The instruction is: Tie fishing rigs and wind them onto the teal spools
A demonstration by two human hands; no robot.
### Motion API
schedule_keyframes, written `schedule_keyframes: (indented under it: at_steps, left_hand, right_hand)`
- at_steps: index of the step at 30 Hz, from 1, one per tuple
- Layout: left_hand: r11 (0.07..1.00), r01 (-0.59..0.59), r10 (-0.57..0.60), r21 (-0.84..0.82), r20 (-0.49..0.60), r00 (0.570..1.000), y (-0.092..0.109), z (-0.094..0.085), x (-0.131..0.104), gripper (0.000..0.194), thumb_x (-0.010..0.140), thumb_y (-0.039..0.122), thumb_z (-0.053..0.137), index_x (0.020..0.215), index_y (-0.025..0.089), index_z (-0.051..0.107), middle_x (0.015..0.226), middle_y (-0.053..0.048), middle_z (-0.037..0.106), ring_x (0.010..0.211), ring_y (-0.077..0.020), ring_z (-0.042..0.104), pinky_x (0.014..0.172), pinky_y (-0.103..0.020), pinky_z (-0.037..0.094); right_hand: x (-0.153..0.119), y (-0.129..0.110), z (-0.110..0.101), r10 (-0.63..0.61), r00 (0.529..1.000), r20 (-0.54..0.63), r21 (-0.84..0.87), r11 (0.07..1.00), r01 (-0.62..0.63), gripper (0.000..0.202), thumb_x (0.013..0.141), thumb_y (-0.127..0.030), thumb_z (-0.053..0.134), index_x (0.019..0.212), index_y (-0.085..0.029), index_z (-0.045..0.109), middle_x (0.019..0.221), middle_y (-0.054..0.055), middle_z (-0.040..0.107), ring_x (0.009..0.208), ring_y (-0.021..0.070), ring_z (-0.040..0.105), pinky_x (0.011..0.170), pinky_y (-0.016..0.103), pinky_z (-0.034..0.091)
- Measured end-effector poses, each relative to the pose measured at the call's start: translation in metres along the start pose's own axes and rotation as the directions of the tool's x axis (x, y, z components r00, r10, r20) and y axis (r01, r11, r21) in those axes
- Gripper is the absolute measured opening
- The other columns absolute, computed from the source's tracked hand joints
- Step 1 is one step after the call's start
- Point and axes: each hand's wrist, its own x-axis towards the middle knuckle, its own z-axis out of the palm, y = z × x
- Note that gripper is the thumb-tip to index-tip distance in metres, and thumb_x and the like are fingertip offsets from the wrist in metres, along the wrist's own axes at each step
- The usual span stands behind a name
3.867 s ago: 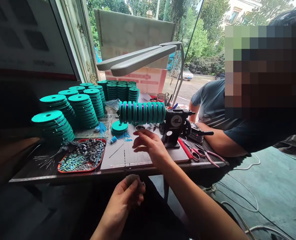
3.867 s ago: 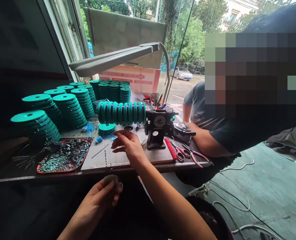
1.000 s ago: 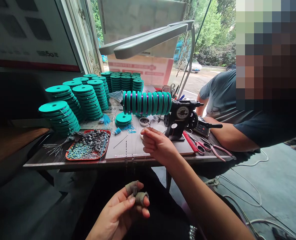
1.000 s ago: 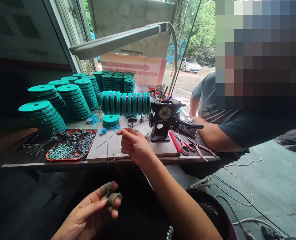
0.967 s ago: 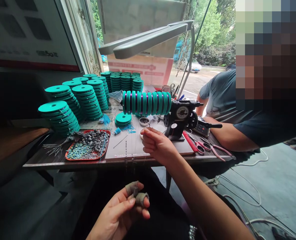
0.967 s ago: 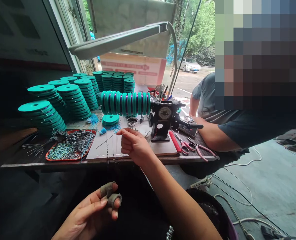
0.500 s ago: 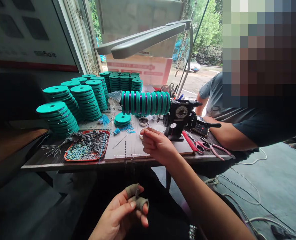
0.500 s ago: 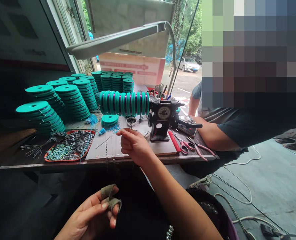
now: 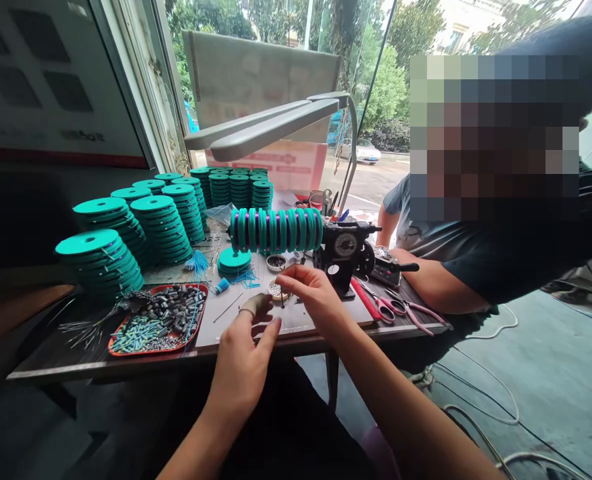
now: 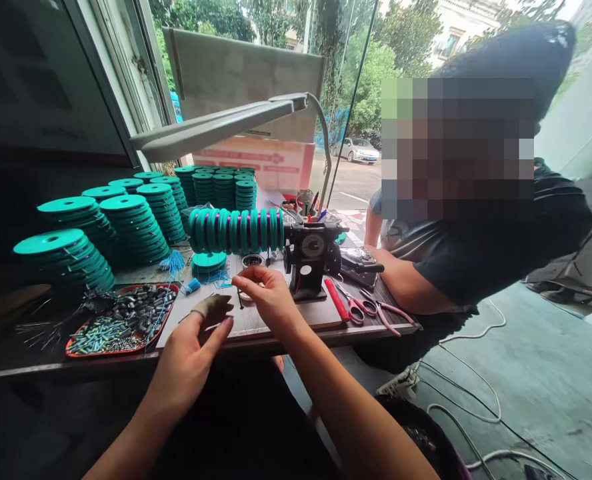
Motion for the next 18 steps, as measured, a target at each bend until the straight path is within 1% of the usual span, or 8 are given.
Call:
schedule_keyframes:
  at_steps: [4,6,8,10,12,14,16,18]
  left_hand:
    - [0.982,0.008,0.002,-0.188,0.054,0.999,0.003,0.017,0.026,0.029,0.073,0.038,0.058,0.091,0.017,0.067,0.083,-0.005,0.071,0.077,-0.0220,0.064,0.074,-0.035,0.050]
    - [0.972,0.018,-0.004,-0.234,0.062,0.998,0.003,0.019,0.030,0.027,0.071,0.038,0.060,0.085,0.016,0.068,0.076,-0.004,0.070,0.071,-0.0205,0.063,0.066,-0.032,0.052]
    - [0.963,0.031,-0.014,-0.268,0.065,0.998,0.004,0.017,0.031,0.023,0.068,0.036,0.064,0.081,0.017,0.068,0.074,-0.003,0.070,0.071,-0.0190,0.063,0.065,-0.029,0.052]
    - [0.940,0.119,-0.106,-0.320,0.057,0.993,0.006,0.014,0.032,0.023,0.062,0.036,0.070,0.073,0.017,0.069,0.069,-0.002,0.070,0.069,-0.0176,0.063,0.063,-0.025,0.052]
    - [0.905,0.229,-0.225,-0.360,0.052,0.973,0.007,0.013,0.034,0.028,0.052,0.039,0.075,0.068,0.017,0.069,0.064,-0.001,0.070,0.064,-0.0160,0.061,0.059,-0.022,0.051]
    - [0.875,0.293,-0.299,-0.385,0.046,0.953,0.009,0.013,0.036,0.035,0.043,0.043,0.079,0.064,0.017,0.068,0.061,-0.001,0.070,0.059,-0.0146,0.059,0.053,-0.020,0.049]
    - [0.853,0.330,-0.347,-0.403,0.033,0.937,0.010,0.013,0.039,0.040,0.035,0.046,0.080,0.061,0.018,0.068,0.060,0.000,0.070,0.056,-0.0135,0.058,0.051,-0.019,0.048]
    - [0.841,0.358,-0.387,-0.407,0.011,0.922,0.010,0.014,0.041,0.044,0.029,0.047,0.081,0.059,0.018,0.067,0.058,0.001,0.070,0.055,-0.0127,0.057,0.050,-0.018,0.048]
  right_hand:
    - [0.003,0.004,0.000,0.020,1.000,-0.003,0.054,0.998,-0.020,0.018,0.062,-0.030,0.068,0.062,-0.014,0.060,0.053,-0.004,0.050,0.049,0.0081,0.043,0.049,0.022,0.033]
    - [0.004,0.008,0.003,0.033,0.999,0.016,0.086,0.996,-0.034,0.018,0.062,-0.031,0.067,0.061,-0.014,0.059,0.050,-0.004,0.049,0.046,0.0079,0.043,0.047,0.022,0.033]
    - [0.004,0.009,0.006,0.019,0.999,0.030,0.102,0.994,-0.022,0.017,0.063,-0.030,0.066,0.062,-0.014,0.059,0.051,-0.004,0.050,0.047,0.0081,0.045,0.048,0.022,0.034]
    - [0.003,0.003,0.003,-0.029,1.000,0.010,0.120,0.992,0.027,0.017,0.062,-0.028,0.067,0.070,-0.014,0.061,0.054,-0.004,0.052,0.049,0.0080,0.046,0.048,0.021,0.035]
    - [0.001,-0.015,-0.012,-0.123,0.988,-0.088,0.149,0.979,0.136,0.029,0.064,-0.027,0.066,0.090,-0.017,0.059,0.058,-0.004,0.055,0.046,0.0073,0.045,0.044,0.019,0.033]
    - [0.000,-0.046,-0.043,-0.243,0.929,-0.281,0.167,0.941,0.296,0.043,0.070,-0.026,0.061,0.111,-0.023,0.047,0.062,-0.005,0.058,0.039,0.0059,0.042,0.038,0.018,0.028]
    - [0.001,-0.083,-0.083,-0.325,0.788,-0.524,0.144,0.878,0.457,0.049,0.071,-0.024,0.060,0.116,-0.024,0.040,0.065,-0.006,0.059,0.039,0.0056,0.043,0.038,0.017,0.029]
    - [0.002,-0.112,-0.120,-0.271,0.656,-0.705,0.200,0.811,0.550,0.042,0.068,-0.020,0.059,0.107,-0.021,0.043,0.059,-0.007,0.057,0.040,0.0048,0.042,0.040,0.016,0.032]
